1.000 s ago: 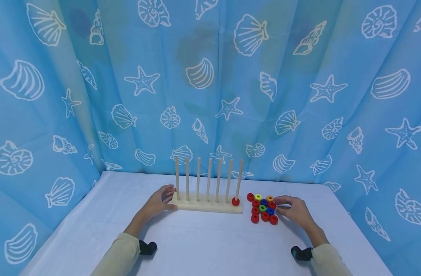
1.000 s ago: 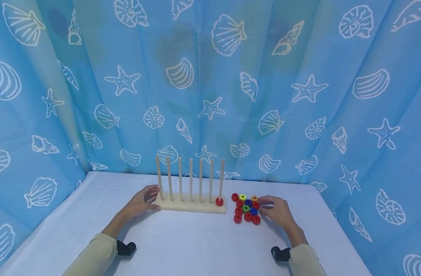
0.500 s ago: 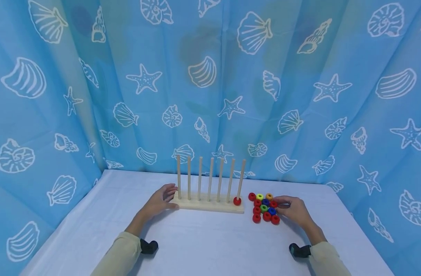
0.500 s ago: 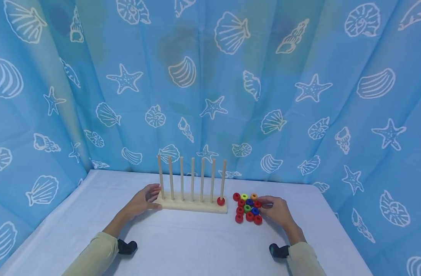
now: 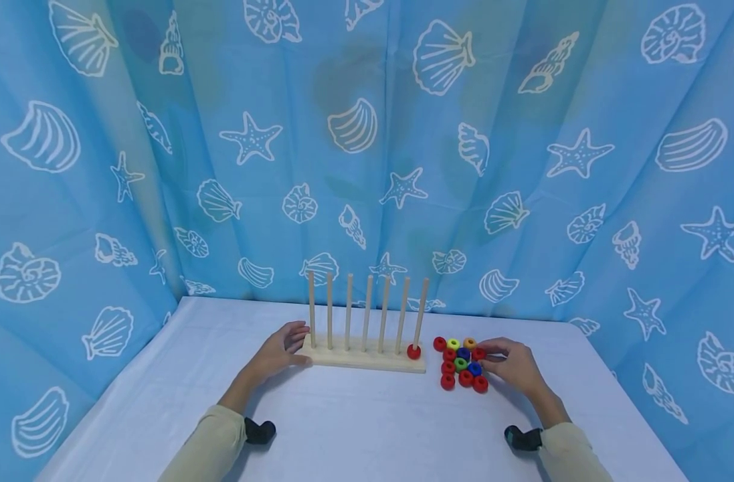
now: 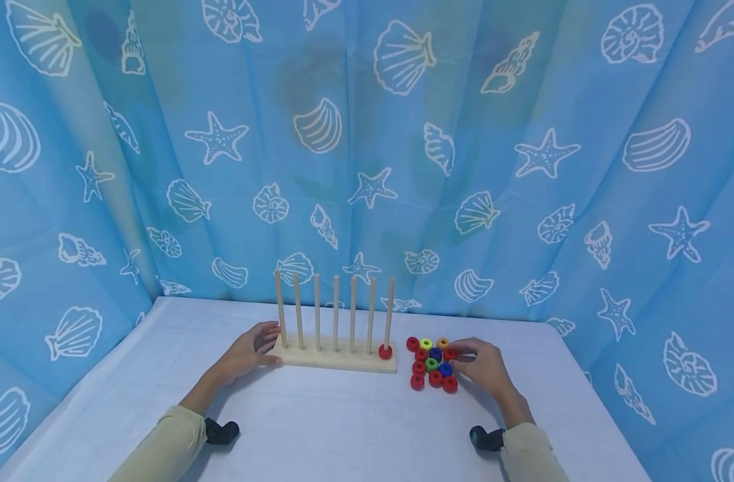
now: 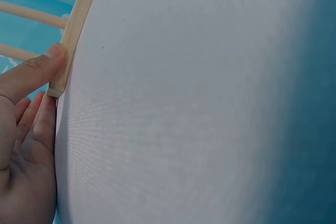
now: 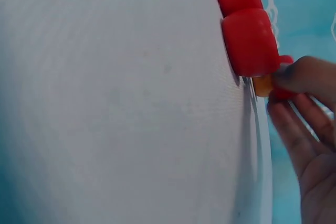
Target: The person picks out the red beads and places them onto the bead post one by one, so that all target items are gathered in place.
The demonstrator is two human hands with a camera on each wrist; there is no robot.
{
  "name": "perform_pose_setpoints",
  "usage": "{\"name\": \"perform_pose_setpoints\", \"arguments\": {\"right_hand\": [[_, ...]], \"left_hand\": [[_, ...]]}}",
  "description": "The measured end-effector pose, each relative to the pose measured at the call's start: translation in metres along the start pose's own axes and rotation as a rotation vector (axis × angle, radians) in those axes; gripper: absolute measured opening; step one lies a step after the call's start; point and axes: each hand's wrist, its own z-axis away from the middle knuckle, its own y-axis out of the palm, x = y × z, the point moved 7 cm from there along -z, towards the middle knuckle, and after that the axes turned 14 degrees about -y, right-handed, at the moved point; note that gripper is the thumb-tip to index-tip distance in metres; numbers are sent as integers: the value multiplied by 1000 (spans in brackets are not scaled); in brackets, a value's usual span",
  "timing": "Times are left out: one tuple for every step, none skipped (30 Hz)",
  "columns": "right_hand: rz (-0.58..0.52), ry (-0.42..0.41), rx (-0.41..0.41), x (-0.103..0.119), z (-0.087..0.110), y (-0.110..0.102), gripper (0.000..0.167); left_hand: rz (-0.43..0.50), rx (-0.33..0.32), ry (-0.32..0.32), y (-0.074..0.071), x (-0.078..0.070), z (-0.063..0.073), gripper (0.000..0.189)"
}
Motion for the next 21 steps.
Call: {"name": "perform_pose_setpoints", "arguments": {"right_hand": [[-5,-7,-7,2,-1,-2,32],[-10,-19,-14,4,-1,-3,33],[-17,-31,-19,7,-2,-5,33],[-18,-45,-27,10,-3,-7,33],[-21,-61,-32,14,-4,-8,34],[-27,-78,-37,17,-5,-10,34],[-32,-94,-40,21,-6,-11,35],[-33,-111,-44,25,-7,-13,36],[-33,-125,-49,29,-8,-15,37],[-34,-137,-57,33,-10,-17,38],[-43,-150,-64,37,-11,-18,39],[-46,-165,-71,41,-12,-20,39],[-45,-181,-79,46,-13,-22,40],[-52,-194,-88,50,-15,-24,41],[-63,-207,-96,56,-16,-26,41],[-72,-220,-105,61,-18,-28,42],[-79,-231,-111,66,-19,-31,42],[-82,-239,-118,72,-21,-33,43],[-88,-243,-125,77,-22,-36,44],[-101,-244,-130,83,-24,-38,44],[-105,-249,-136,88,-26,-40,44]], "left_hand": [[-1,0,1,0,0,0,95],[1,-1,2,0,0,0,95],[2,0,3,0,0,0,95],[3,1,4,0,0,0,95],[3,0,4,0,0,-1,94],[4,-2,3,0,1,-1,94],[2,-4,2,0,1,-1,94],[3,-5,-1,0,1,-1,94],[4,-5,-4,0,1,-2,94],[1,-6,-3,0,1,-1,94],[1,-8,-5,0,1,-2,94],[0,-9,-6,0,1,-2,93],[0,-10,-7,0,1,-2,93],[1,-12,-7,0,1,-2,93],[1,-14,-8,0,1,-1,93],[1,-16,-7,0,0,-1,92],[4,-18,-10,0,1,-1,92],[2,-20,-9,0,0,-1,92],[2,-21,-11,0,0,0,92],[1,-23,-12,0,0,0,92],[0,-24,-13,0,0,1,92]]}}
